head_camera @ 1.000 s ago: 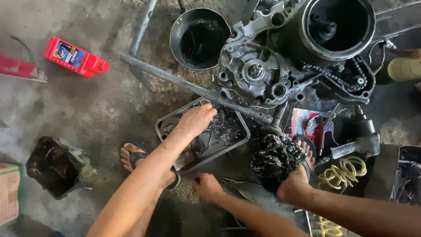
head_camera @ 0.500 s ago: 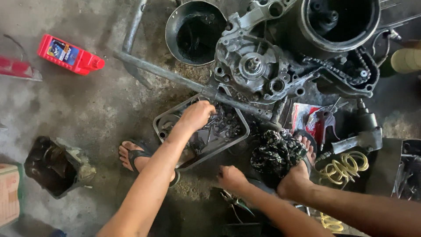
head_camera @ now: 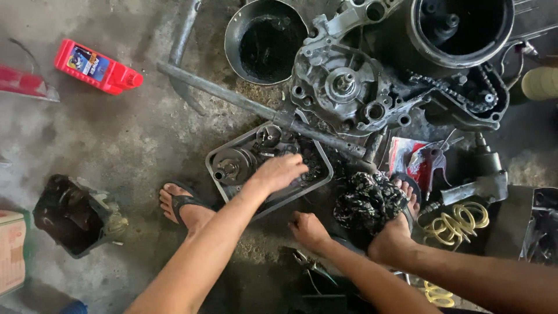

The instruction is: The person works on a motorcycle engine placed on the floor, using an impact wrench to remove bolts and a socket wrench to loosen fasteners, then pulls parts and bolts free by hand and sets them on a parts tray. They hammer on a component and continue unscrewing parts from the engine case.

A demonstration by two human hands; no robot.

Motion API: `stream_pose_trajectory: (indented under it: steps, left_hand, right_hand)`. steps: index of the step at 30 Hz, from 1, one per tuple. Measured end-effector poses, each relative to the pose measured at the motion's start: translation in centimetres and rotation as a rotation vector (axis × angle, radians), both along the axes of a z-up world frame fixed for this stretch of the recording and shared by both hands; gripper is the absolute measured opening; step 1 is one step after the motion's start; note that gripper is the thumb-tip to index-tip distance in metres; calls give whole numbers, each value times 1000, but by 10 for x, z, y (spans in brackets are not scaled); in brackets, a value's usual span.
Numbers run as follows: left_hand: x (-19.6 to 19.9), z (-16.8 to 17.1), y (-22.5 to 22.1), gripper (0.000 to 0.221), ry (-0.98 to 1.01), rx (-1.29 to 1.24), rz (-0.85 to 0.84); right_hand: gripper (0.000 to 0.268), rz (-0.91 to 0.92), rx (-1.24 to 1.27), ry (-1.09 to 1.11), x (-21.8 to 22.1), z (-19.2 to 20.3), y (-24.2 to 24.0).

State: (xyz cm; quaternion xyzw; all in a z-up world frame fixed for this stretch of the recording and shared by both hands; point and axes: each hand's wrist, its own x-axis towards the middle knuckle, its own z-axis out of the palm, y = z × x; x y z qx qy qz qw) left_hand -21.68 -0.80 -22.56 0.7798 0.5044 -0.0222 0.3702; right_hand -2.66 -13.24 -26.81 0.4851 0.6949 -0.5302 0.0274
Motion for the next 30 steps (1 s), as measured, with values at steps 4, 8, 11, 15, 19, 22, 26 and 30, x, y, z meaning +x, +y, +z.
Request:
stream_pose_trajectory:
  steps: [4, 8, 11, 15, 19, 22, 26, 30]
  left_hand:
    - [-5, -37, -28, 37, -28, 383, -133]
    - [-8, -24, -26, 22, 11, 325, -129]
    - [4, -18, -23, 35, 67, 393, -161]
    - [14, -28, -23, 30, 85, 472, -84]
    - [11, -34, -22, 15, 139, 403, -102]
    - [15, -39, -21, 18, 87, 396, 59]
    - [24, -39, -16, 23, -31, 504, 186]
    - [28, -48, -10, 9, 143, 462, 13]
  right_hand:
    - [22, -59, 16, 17, 2, 12, 6]
    - [21, -132, 24, 53, 3, 5, 7]
    - [20, -173, 67, 104, 5, -3, 7]
    - [20, -225, 53, 105, 5, 6, 13]
    - [19, -264, 58, 85, 8, 14, 20]
    - [17, -290, 104, 110, 9, 18, 24]
    - [18, -326, 107, 151, 9, 22, 25]
    - [20, -379, 141, 183, 11, 19, 26]
